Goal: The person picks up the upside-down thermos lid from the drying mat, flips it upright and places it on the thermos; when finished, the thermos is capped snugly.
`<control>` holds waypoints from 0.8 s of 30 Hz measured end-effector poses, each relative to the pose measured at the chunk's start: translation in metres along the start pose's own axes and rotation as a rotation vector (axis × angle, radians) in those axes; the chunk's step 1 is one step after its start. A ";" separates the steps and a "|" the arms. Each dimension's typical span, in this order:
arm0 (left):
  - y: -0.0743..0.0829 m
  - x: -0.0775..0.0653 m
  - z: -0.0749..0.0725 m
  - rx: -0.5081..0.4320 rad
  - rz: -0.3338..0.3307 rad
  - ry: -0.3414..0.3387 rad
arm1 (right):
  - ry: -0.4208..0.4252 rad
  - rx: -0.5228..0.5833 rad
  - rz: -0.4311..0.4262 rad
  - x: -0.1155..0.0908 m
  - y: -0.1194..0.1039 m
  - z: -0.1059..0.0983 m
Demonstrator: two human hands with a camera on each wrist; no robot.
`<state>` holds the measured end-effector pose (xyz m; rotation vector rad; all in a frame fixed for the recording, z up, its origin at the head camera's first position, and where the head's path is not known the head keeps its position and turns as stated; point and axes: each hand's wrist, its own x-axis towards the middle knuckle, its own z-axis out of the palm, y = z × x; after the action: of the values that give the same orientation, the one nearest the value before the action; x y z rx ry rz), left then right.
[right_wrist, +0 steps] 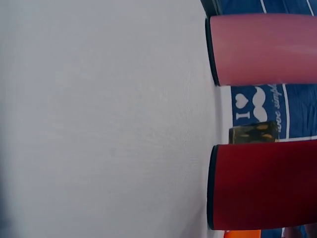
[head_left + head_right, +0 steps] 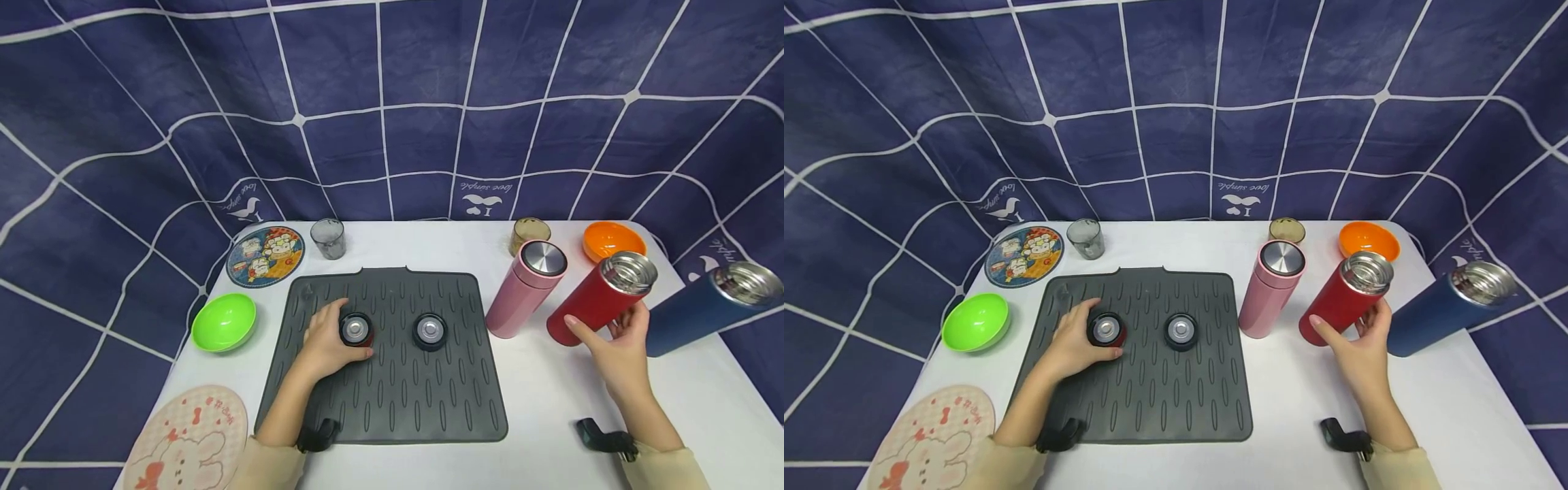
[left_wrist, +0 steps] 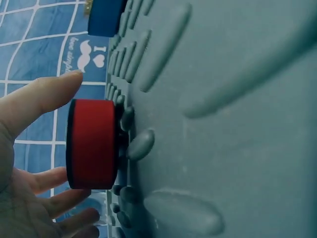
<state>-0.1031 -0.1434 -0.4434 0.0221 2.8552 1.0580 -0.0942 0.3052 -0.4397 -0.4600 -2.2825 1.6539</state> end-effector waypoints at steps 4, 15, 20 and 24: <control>0.002 0.000 0.001 0.030 -0.025 -0.014 | -0.025 -0.077 0.004 0.003 0.000 0.000; 0.002 0.003 0.004 0.138 -0.032 -0.003 | 0.017 -0.214 0.038 0.006 0.003 -0.003; 0.002 0.005 0.005 0.164 -0.030 0.016 | 0.018 -0.236 0.045 0.006 0.003 -0.003; 0.001 0.006 0.005 0.185 -0.031 0.036 | 0.021 -0.236 0.046 0.005 0.003 -0.003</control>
<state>-0.1088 -0.1391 -0.4476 -0.0277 2.9658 0.7934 -0.0974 0.3110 -0.4411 -0.5826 -2.4798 1.3972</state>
